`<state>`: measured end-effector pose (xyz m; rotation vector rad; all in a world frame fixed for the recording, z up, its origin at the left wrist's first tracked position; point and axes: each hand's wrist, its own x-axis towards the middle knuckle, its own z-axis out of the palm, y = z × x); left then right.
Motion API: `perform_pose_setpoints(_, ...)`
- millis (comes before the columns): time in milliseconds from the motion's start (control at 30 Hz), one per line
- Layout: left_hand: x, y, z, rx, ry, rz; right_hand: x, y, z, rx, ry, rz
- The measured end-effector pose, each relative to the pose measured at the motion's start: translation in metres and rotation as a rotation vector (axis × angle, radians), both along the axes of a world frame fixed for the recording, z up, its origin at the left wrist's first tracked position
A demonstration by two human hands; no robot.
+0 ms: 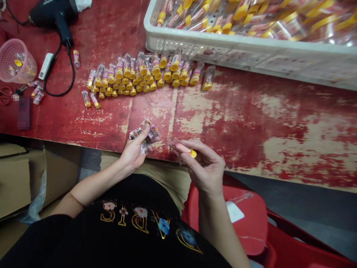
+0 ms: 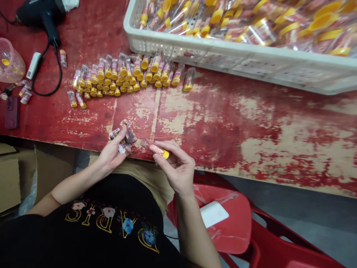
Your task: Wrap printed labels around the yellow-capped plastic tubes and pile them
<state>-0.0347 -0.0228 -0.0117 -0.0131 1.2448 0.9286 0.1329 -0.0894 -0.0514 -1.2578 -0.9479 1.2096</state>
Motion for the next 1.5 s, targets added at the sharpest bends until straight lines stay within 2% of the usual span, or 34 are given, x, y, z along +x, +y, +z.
perform_pose_setpoints(167, 0.003, -0.002, 0.004, 0.0, 0.049, -0.014, -0.003, 0.003, 0.007, 0.107, -0.112, 0.061)
perform_pose_setpoints(300, 0.002, -0.005, 0.006, 0.035, 0.08, -0.018, -0.006, 0.005, 0.01, 0.141, -0.254, 0.029)
perform_pose_setpoints(500, 0.0, -0.007, 0.003, 0.133, 0.099, -0.059, -0.007, 0.002, 0.011, 0.178, -0.282, 0.033)
perform_pose_setpoints(600, 0.0, -0.007, 0.002, 0.162, 0.093, -0.072, -0.007, 0.001, 0.014, 0.246, -0.342, -0.024)
perform_pose_setpoints(733, 0.0, -0.005, 0.002, 0.157, 0.09, -0.077, -0.011, 0.0, 0.014, 0.455, -0.642, -0.137)
perform_pose_setpoints(800, -0.001, -0.006, 0.003, 0.186, 0.101, -0.101, -0.014, -0.002, 0.014, 0.496, -0.689, -0.186)
perform_pose_setpoints(900, 0.0, -0.009, 0.004, 0.235, 0.117, -0.166, -0.02, -0.004, 0.014, 0.338, -0.492, -0.146)
perform_pose_setpoints(967, 0.001, -0.012, 0.004, 0.251, 0.13, -0.191, -0.023, -0.004, 0.013, 0.274, -0.444, -0.134)
perform_pose_setpoints(1133, 0.004, -0.017, 0.0, 0.239, 0.161, -0.159, -0.031, -0.007, 0.01, 0.485, -0.73, -0.252)
perform_pose_setpoints(1200, 0.005, -0.018, 0.0, 0.243, 0.161, -0.141, -0.034, -0.008, 0.007, 0.388, -0.62, -0.254)
perform_pose_setpoints(1300, 0.006, -0.018, 0.002, 0.254, 0.129, -0.144, -0.037, -0.009, 0.003, 0.14, -0.299, -0.188)
perform_pose_setpoints(1333, 0.006, -0.018, 0.003, 0.247, 0.12, -0.148, -0.037, -0.009, 0.002, 0.103, -0.25, -0.181)
perform_pose_setpoints(1400, 0.006, -0.016, 0.004, 0.214, 0.117, -0.148, -0.036, -0.009, 0.0, 0.178, -0.335, -0.219)
perform_pose_setpoints(1500, 0.005, -0.015, 0.004, 0.166, 0.126, -0.136, -0.032, -0.009, 0.002, 0.438, -0.674, -0.248)
